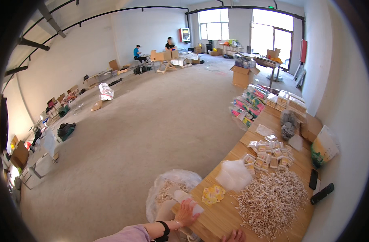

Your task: Manually organizing and packing cotton swabs into small plastic containers.

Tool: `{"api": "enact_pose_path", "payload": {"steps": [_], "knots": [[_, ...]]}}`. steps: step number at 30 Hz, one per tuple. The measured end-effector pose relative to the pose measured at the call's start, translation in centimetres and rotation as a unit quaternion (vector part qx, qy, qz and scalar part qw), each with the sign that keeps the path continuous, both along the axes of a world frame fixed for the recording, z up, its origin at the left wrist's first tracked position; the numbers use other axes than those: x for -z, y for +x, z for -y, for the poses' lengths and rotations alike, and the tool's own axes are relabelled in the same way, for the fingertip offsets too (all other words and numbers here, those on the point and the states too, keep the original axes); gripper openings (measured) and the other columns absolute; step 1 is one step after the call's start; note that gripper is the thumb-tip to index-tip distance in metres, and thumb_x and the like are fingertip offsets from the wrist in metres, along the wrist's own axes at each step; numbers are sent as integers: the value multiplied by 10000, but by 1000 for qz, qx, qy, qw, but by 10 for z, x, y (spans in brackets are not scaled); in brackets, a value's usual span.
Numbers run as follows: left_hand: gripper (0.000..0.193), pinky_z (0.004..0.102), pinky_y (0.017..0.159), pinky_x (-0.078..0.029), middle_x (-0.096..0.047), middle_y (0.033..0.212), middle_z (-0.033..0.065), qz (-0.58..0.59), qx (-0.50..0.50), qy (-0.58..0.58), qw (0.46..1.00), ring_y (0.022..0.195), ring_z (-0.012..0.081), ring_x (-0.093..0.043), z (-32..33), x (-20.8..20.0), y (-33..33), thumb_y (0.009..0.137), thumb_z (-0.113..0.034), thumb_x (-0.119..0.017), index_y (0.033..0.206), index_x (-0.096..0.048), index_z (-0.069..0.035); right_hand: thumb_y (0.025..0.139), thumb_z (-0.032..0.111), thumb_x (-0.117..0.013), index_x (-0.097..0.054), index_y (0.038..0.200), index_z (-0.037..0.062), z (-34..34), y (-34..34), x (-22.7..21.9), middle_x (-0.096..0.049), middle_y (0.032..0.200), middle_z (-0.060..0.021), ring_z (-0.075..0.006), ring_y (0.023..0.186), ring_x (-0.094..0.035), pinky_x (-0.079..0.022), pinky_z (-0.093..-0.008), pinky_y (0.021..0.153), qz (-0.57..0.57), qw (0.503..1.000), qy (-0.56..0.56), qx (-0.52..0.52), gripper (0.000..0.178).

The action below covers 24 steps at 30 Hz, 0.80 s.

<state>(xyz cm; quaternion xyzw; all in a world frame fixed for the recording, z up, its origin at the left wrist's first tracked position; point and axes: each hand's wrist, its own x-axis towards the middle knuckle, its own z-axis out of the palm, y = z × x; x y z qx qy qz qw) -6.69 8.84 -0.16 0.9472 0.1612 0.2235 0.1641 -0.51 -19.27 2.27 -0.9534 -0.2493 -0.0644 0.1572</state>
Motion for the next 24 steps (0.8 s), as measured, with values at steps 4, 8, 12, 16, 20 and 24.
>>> {"api": "enact_pose_path", "payload": {"steps": [4, 8, 12, 16, 20, 24], "knots": [[652, 506, 1107, -228, -386, 1333, 223, 18, -6, -20, 1000, 1286, 397, -338, -2, 9, -17, 824, -388, -623, 1328, -371, -60, 803, 369, -623, -486, 1244, 74, -7, -8, 2, -420, 1351, -191, -382, 1295, -329, -247, -510, 1084, -37, 999, -27, -22, 549], [659, 507, 1108, -224, -393, 1315, 214, -8, -24, 11, 1000, 1279, 391, -340, -1, -2, 2, 808, -379, -641, 1324, -372, -70, 815, 382, -608, -495, 1241, 73, -7, 2, 7, -416, 1356, -189, -380, 1297, -327, -236, -509, 1090, -9, 1000, -2, -4, 538], [660, 507, 1114, -212, -367, 1340, 211, -2, -30, 4, 1000, 1292, 387, -322, -3, -3, -10, 816, -384, -633, 1333, -361, -77, 809, 389, -617, -501, 1237, 75, -6, -3, 9, -421, 1350, -188, -374, 1295, -331, -230, -508, 1091, -7, 1000, -4, -8, 544], [661, 508, 1118, -202, -336, 1367, 209, -7, -22, -7, 1000, 1309, 382, -300, -2, -3, -8, 821, -382, -629, 1338, -353, -77, 805, 390, -625, -502, 1240, 78, -4, -2, 16, -427, 1346, -182, -369, 1294, -333, -232, -507, 1090, 7, 1000, -3, -3, 549], [663, 509, 1118, -201, -331, 1371, 207, -8, -26, 0, 1000, 1312, 377, -297, -2, -4, -9, 820, -381, -631, 1338, -350, -78, 805, 388, -625, -503, 1246, 83, -8, -3, 3, -426, 1353, -173, -360, 1299, -333, -232, -503, 1092, 4, 1000, 0, -6, 550], [653, 512, 1120, -198, -324, 1376, 212, -3, -19, -5, 1000, 1311, 394, -296, -3, -4, -9, 825, -386, -619, 1330, -357, -65, 806, 385, -625, -503, 1254, 87, -8, -3, 1, -425, 1357, -167, -361, 1305, -328, -233, -498, 1094, -5, 1000, -3, -2, 552]]}}
